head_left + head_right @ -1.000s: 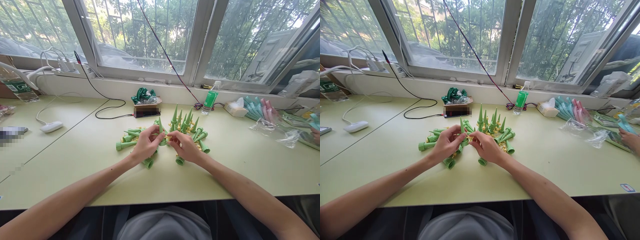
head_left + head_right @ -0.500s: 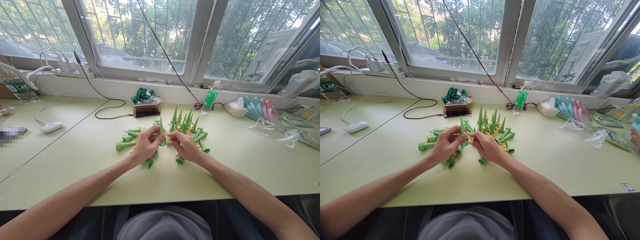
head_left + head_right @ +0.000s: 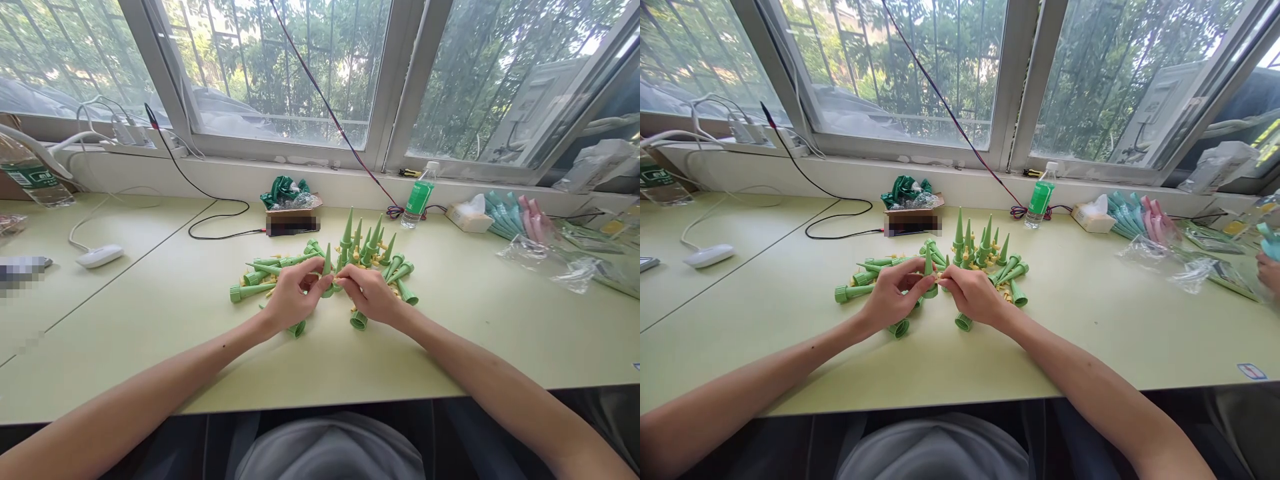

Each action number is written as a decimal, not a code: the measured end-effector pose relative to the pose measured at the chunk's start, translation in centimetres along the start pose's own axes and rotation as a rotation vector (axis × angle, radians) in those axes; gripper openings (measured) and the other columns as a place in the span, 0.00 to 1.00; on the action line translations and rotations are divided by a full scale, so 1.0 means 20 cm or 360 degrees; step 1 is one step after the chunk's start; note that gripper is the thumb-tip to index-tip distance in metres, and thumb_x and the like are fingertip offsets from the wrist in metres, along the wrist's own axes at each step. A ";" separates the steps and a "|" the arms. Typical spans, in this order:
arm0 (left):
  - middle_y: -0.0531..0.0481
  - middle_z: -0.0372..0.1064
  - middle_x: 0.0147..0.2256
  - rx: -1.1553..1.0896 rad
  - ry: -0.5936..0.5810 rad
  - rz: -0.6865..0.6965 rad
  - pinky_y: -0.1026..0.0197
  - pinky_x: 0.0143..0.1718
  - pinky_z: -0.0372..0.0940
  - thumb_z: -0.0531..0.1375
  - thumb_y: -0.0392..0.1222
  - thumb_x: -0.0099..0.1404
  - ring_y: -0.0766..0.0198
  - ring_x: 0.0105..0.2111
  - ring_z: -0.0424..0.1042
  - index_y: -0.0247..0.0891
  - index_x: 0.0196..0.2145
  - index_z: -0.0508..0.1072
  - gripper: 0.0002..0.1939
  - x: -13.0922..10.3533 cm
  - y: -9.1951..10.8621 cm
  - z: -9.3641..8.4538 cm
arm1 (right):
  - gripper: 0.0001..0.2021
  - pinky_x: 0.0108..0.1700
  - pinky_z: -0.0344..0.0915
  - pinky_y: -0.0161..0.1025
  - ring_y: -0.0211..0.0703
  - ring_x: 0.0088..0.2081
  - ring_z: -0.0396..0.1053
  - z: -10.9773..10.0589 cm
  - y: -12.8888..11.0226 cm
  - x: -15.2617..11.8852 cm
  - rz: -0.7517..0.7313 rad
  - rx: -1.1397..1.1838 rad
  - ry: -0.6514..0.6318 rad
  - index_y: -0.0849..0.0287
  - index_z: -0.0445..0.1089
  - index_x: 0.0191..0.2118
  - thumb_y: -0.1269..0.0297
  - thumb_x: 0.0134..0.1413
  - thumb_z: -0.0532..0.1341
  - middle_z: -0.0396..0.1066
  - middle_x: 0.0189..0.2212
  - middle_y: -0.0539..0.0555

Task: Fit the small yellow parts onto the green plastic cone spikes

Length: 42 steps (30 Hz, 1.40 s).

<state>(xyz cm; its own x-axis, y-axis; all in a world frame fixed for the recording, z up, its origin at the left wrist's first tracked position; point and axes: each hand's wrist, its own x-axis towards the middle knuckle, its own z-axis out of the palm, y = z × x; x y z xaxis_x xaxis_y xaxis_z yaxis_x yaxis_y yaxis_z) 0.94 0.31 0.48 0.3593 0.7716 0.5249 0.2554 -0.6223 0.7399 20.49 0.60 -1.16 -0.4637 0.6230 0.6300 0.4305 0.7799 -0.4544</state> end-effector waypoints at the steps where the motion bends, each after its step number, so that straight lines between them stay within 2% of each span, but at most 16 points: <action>1: 0.52 0.63 0.27 0.0034 0.0000 0.0026 0.68 0.21 0.56 0.59 0.44 0.67 0.72 0.22 0.59 0.35 0.36 0.70 0.08 0.00 0.00 0.00 | 0.11 0.28 0.54 0.32 0.34 0.22 0.55 0.00 0.00 0.00 -0.0002 -0.0013 0.0000 0.58 0.63 0.35 0.62 0.69 0.50 0.61 0.22 0.46; 10: 0.58 0.55 0.24 0.0346 0.0096 0.0488 0.69 0.22 0.53 0.60 0.35 0.65 0.74 0.20 0.53 0.37 0.36 0.67 0.03 -0.02 -0.04 0.01 | 0.13 0.27 0.52 0.32 0.34 0.21 0.54 -0.01 0.00 0.00 0.0004 -0.0068 0.0000 0.57 0.57 0.31 0.63 0.70 0.47 0.58 0.21 0.46; 14: 0.58 0.55 0.23 0.0411 0.0082 0.0569 0.70 0.23 0.53 0.59 0.33 0.66 0.74 0.21 0.53 0.38 0.36 0.67 0.03 -0.02 -0.03 0.01 | 0.13 0.27 0.51 0.32 0.34 0.22 0.54 0.00 0.00 0.00 -0.0001 -0.0083 -0.0005 0.57 0.58 0.31 0.63 0.69 0.48 0.57 0.21 0.46; 20: 0.58 0.55 0.24 0.0458 0.0067 0.0639 0.69 0.24 0.54 0.59 0.32 0.65 0.72 0.22 0.52 0.38 0.34 0.65 0.05 -0.02 -0.02 0.01 | 0.13 0.27 0.51 0.32 0.34 0.22 0.53 0.00 0.00 0.00 0.0017 -0.0089 -0.0013 0.57 0.58 0.31 0.63 0.69 0.48 0.57 0.21 0.46; 25: 0.57 0.56 0.24 0.0461 0.0058 0.0667 0.69 0.24 0.54 0.59 0.32 0.66 0.71 0.22 0.53 0.38 0.37 0.67 0.05 -0.02 -0.03 0.01 | 0.13 0.27 0.51 0.32 0.34 0.22 0.53 0.00 0.00 0.00 0.0016 -0.0079 -0.0011 0.57 0.58 0.31 0.63 0.69 0.47 0.56 0.21 0.46; 42: 0.56 0.56 0.24 0.0461 0.0049 0.0672 0.68 0.24 0.53 0.59 0.33 0.66 0.71 0.22 0.53 0.39 0.36 0.67 0.03 -0.02 -0.03 0.01 | 0.13 0.26 0.51 0.32 0.34 0.21 0.51 0.01 0.00 0.00 -0.0006 -0.0029 0.0008 0.56 0.56 0.30 0.63 0.69 0.48 0.56 0.20 0.45</action>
<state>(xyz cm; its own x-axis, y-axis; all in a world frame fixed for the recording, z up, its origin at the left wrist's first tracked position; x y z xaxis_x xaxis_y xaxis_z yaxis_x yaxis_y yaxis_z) 0.74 0.36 -0.34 0.4594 0.4460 0.7681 0.3338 -0.8881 0.3160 20.38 0.62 -1.27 -0.4615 0.6197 0.6348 0.4428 0.7810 -0.4405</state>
